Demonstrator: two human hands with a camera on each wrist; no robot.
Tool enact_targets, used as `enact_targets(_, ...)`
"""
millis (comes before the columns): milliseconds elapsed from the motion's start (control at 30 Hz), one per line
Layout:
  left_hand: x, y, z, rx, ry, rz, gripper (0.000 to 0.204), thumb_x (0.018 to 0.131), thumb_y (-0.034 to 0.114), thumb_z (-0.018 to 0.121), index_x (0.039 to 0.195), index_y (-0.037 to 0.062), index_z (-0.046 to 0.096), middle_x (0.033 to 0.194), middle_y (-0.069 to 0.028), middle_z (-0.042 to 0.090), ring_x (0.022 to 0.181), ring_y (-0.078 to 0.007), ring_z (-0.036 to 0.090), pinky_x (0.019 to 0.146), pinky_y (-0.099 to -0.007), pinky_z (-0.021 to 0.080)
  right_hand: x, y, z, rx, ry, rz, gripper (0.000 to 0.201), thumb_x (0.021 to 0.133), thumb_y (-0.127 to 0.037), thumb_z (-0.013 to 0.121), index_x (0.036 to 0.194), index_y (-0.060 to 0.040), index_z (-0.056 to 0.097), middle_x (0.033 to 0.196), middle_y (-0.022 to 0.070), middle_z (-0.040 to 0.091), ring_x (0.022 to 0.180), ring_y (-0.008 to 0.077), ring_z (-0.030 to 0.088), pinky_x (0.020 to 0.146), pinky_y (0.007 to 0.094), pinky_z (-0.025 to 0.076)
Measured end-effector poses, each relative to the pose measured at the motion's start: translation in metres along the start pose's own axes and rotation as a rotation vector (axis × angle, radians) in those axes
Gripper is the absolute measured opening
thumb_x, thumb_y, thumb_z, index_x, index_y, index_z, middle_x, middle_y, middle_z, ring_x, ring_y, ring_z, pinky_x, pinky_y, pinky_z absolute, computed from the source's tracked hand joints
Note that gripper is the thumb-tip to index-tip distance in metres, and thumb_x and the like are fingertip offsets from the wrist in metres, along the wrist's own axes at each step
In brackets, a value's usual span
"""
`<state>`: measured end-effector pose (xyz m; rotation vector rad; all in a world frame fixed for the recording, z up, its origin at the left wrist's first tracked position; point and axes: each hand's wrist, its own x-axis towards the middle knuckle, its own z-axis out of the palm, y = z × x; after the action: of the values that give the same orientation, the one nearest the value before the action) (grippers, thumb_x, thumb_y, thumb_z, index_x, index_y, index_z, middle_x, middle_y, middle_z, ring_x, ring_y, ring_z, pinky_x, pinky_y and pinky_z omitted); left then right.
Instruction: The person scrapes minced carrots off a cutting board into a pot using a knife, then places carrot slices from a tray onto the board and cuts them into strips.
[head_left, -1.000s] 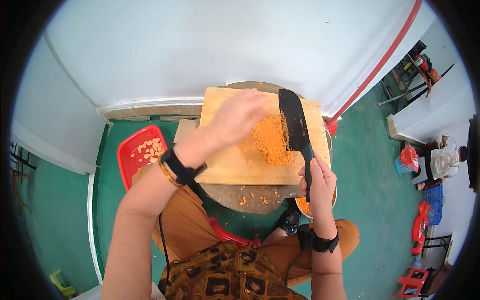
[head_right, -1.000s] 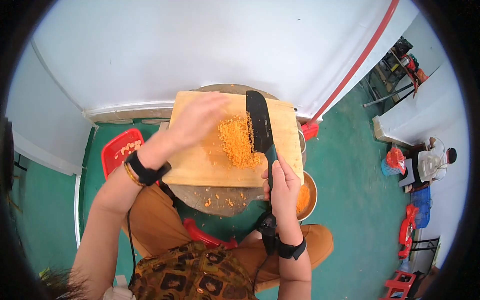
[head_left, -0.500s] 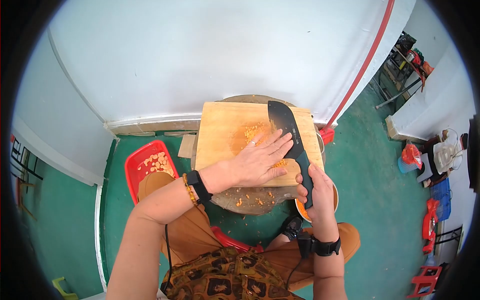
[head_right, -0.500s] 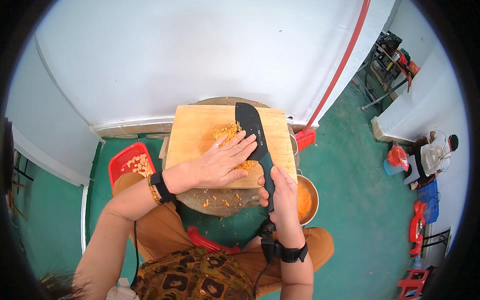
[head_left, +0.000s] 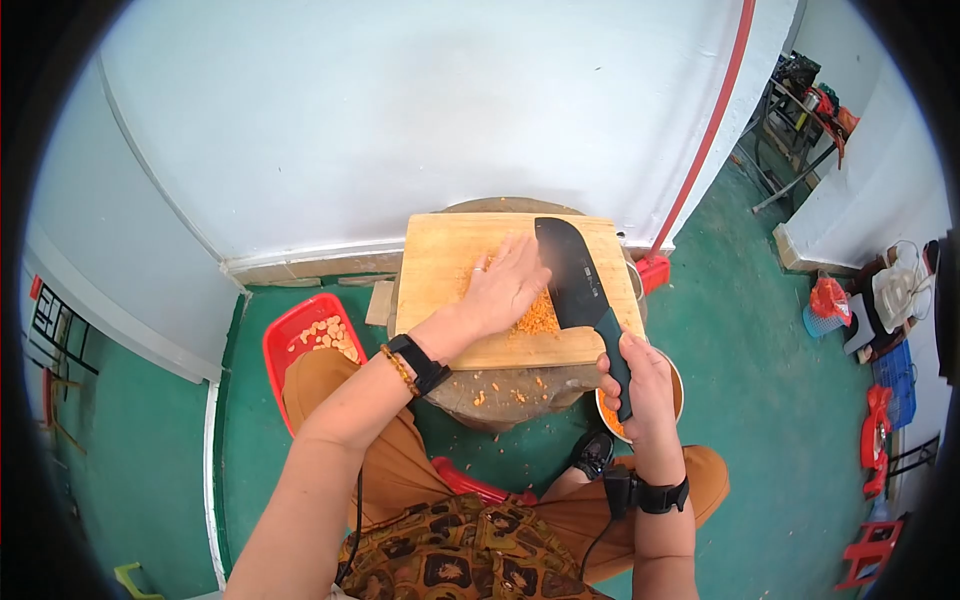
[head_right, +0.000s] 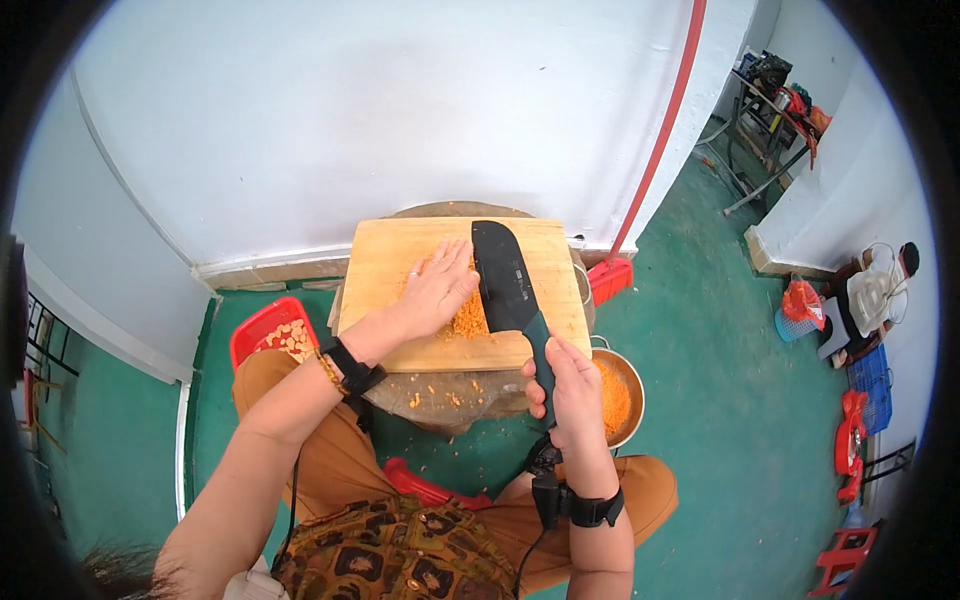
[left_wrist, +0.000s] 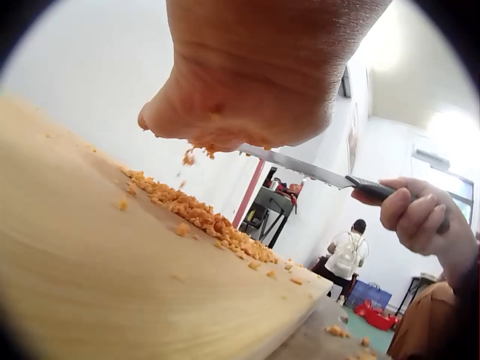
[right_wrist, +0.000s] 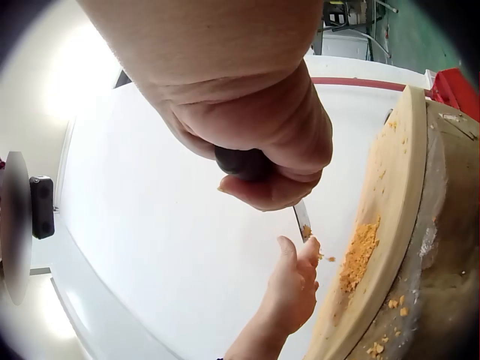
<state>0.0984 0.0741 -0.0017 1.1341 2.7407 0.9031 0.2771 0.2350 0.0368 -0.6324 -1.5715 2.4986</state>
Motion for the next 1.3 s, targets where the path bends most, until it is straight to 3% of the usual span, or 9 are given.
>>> enact_targets(167, 0.025, -0.041, 0.029, -0.801, 0.107, -0.179, 0.08, 0.095, 0.061, 0.016, 0.143, -0.0013, 0.027, 0.15, -0.0172, 0.026, 0.141, -0.0314, 0.018, 0.111, -0.05, 0.017, 0.0, -0.002, -0.001, 0.118, -0.02, 0.038, 0.029, 0.097, -0.023, 0.047, 0.12, -0.0059, 0.049, 0.077, 0.0047, 0.056, 0.048, 0.0071, 0.045, 0.037, 0.0192, 0.034)
enact_targets(233, 0.021, -0.012, 0.008, -1.206, 0.153, -0.371, 0.08, 0.095, 0.062, 0.016, 0.14, -0.0019, 0.034, 0.146, -0.0174, 0.035, 0.138, -0.0306, 0.027, 0.11, -0.0453, 0.023, 0.001, -0.002, 0.0, 0.195, -0.044, 0.105, 0.025, 0.097, -0.023, 0.046, 0.116, -0.0077, 0.049, 0.078, 0.0044, 0.055, 0.049, 0.0065, 0.045, 0.036, 0.0185, 0.034)
enact_targets(333, 0.019, 0.011, -0.023, -1.814, 0.091, -0.424, 0.081, 0.095, 0.062, 0.014, 0.133, -0.0039, 0.041, 0.134, -0.0194, 0.049, 0.127, -0.0318, 0.044, 0.104, -0.04, 0.033, 0.01, 0.004, -0.001, 0.319, -0.108, 0.209, 0.02, 0.098, -0.025, 0.044, 0.11, -0.0097, 0.047, 0.079, 0.0038, 0.054, 0.048, 0.0056, 0.043, 0.036, 0.0177, 0.033)
enact_targets(433, 0.023, -0.013, -0.012, -2.211, -0.151, -0.004, 0.081, 0.095, 0.062, 0.012, 0.128, -0.0057, 0.044, 0.124, -0.0205, 0.055, 0.115, -0.031, 0.053, 0.099, -0.0408, 0.04, 0.02, 0.011, -0.002, 0.397, -0.18, 0.283, 0.018, 0.098, -0.026, 0.044, 0.107, -0.0101, 0.046, 0.079, 0.0032, 0.053, 0.048, 0.005, 0.042, 0.036, 0.0173, 0.033)
enact_targets(533, 0.019, -0.01, -0.013, -2.372, -0.073, -0.048, 0.084, 0.094, 0.062, 0.011, 0.129, -0.008, 0.041, 0.125, -0.0236, 0.053, 0.114, -0.032, 0.054, 0.098, -0.0428, 0.041, 0.024, 0.014, 0.002, 0.4, -0.186, 0.293, 0.018, 0.098, -0.027, 0.044, 0.104, -0.01, 0.045, 0.079, 0.0026, 0.053, 0.048, 0.0046, 0.041, 0.036, 0.0171, 0.032)
enact_targets(633, 0.011, -0.001, -0.013, -2.323, -0.083, -0.01, 0.083, 0.095, 0.061, 0.01, 0.131, -0.0076, 0.04, 0.126, -0.0225, 0.053, 0.115, -0.0323, 0.053, 0.1, -0.0432, 0.04, 0.028, 0.014, 0.007, 0.36, -0.166, 0.262, 0.019, 0.098, -0.029, 0.044, 0.1, -0.0097, 0.045, 0.078, 0.0019, 0.052, 0.048, 0.0044, 0.04, 0.036, 0.0171, 0.032)
enact_targets(1100, -0.014, 0.019, 0.005, -2.148, 0.038, -0.422, 0.075, 0.096, 0.058, 0.022, 0.132, -0.0057, 0.04, 0.135, -0.022, 0.045, 0.126, -0.0348, 0.044, 0.098, -0.0413, 0.042, 0.067, 0.025, 0.023, 0.351, -0.035, 0.096, 0.026, 0.097, -0.032, 0.045, 0.088, -0.0088, 0.05, 0.07, 0.0007, 0.052, 0.046, 0.0073, 0.042, 0.037, 0.0208, 0.034)
enact_targets(1200, -0.018, 0.015, 0.007, -1.963, 0.08, -0.461, 0.069, 0.098, 0.054, 0.025, 0.131, -0.0047, 0.041, 0.135, -0.021, 0.045, 0.127, -0.0315, 0.043, 0.098, -0.0394, 0.041, 0.068, 0.02, 0.022, 0.203, 0.055, -0.134, 0.022, 0.096, -0.029, 0.047, 0.093, -0.0079, 0.052, 0.071, 0.001, 0.053, 0.047, 0.0074, 0.044, 0.038, 0.0209, 0.035)
enact_targets(1300, -0.021, 0.012, 0.009, -1.606, 0.188, -0.479, 0.061, 0.1, 0.047, 0.03, 0.131, -0.0031, 0.043, 0.133, -0.0185, 0.048, 0.127, -0.0276, 0.043, 0.101, -0.038, 0.037, 0.077, 0.018, 0.003, -0.227, 0.15, -0.443, 0.027, 0.096, -0.024, 0.049, 0.112, -0.0043, 0.059, 0.068, 0.0004, 0.055, 0.05, 0.0049, 0.047, 0.039, 0.0207, 0.035)
